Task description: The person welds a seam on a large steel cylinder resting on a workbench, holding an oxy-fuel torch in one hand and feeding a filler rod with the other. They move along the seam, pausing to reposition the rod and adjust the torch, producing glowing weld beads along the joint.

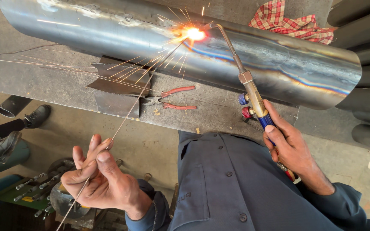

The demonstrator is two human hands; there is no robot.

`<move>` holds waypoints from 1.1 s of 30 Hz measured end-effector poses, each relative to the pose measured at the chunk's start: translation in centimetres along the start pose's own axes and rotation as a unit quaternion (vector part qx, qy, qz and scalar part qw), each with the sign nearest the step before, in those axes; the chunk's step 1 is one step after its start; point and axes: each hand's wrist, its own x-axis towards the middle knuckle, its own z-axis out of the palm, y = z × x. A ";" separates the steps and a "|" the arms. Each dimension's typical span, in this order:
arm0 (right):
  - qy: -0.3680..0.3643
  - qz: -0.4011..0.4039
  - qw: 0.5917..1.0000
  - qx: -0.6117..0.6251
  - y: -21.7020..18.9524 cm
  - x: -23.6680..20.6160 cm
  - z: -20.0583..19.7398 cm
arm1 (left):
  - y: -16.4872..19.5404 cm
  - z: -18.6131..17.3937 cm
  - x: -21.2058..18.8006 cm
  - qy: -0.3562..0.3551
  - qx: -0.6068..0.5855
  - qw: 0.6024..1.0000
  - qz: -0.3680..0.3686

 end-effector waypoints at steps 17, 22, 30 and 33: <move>-0.010 -0.005 1.000 0.017 1.2 0.5 -0.3 | -0.2 0.6 0.0 0.005 -0.030 1.000 -0.003; -0.004 0.008 1.000 0.026 1.6 0.8 -0.3 | -0.4 0.7 -0.3 0.012 -0.015 1.000 0.000; -0.014 0.013 0.998 0.068 2.1 0.9 -0.5 | -0.5 0.8 -0.3 0.004 -0.002 1.000 -0.010; -0.019 0.006 0.996 0.087 2.5 1.1 -0.7 | -0.5 0.8 -0.2 -0.007 -0.002 1.000 -0.014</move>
